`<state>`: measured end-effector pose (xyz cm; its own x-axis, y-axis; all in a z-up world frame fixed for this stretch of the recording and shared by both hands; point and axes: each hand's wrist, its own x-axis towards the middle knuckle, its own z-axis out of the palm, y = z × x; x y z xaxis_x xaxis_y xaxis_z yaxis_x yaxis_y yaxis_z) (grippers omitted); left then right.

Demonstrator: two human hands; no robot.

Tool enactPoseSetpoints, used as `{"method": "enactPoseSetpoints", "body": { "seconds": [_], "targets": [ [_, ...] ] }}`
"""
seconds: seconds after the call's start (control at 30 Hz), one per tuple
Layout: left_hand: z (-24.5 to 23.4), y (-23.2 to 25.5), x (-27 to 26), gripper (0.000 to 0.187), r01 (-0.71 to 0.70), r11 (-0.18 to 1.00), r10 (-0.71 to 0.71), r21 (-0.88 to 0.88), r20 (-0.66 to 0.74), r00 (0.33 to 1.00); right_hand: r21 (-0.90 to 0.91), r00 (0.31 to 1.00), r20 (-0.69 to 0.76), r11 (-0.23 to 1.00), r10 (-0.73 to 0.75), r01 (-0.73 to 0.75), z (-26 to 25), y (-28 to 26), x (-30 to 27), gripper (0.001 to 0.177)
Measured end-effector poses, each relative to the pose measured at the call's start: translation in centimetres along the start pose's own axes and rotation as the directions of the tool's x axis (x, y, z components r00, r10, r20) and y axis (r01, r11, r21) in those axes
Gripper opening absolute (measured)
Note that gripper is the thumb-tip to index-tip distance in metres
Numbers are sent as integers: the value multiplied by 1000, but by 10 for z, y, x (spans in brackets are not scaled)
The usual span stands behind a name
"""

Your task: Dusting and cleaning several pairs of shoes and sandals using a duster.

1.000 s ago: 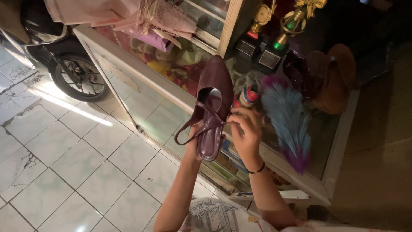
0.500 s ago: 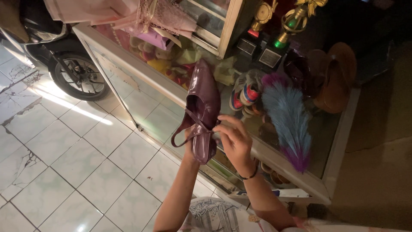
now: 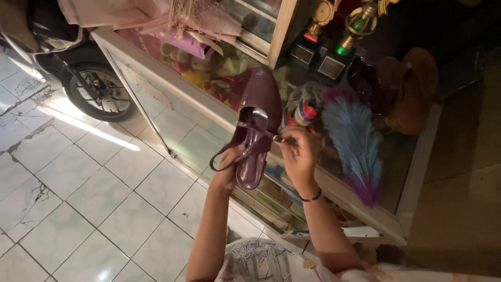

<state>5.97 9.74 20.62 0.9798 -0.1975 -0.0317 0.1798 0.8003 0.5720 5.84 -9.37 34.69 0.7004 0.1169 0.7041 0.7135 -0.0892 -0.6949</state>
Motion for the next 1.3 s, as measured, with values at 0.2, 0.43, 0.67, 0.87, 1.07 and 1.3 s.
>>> {"method": "enactPoseSetpoints", "body": {
  "seconds": [0.2, 0.43, 0.67, 0.87, 1.07, 1.3],
  "targets": [
    [73, 82, -28, 49, -15, 978, 11, 206, 20, 1000, -67, 993, -107, 997, -44, 37, -14, -2, 7, 29],
    [59, 73, -35, 40, 12, 968, -39, 250, 105, 994, -53, 978, -207, 999, 0, -11, -28, 14, 2, 28],
    [71, 72, -41, 40, 33, 992, -48, 120, 124, 991, 24, 958, -278, 998, 68, -64, -26, 12, -1, 21],
    [80, 71, -48, 38, 2, 986, -17, 165, 92, 996, 61, 948, -302, 995, 96, -81, -26, 11, -6, 19],
    [113, 55, -59, 35, -393, 668, 437, 631, 94, 895, 32, 948, -306, 996, 90, -84, -24, 9, -6, 20],
    [125, 49, -58, 29, -310, 177, 564, 934, 162, 810, 102, 920, -364, 988, 147, -117, -25, 8, -4, 21]
  ]
}}
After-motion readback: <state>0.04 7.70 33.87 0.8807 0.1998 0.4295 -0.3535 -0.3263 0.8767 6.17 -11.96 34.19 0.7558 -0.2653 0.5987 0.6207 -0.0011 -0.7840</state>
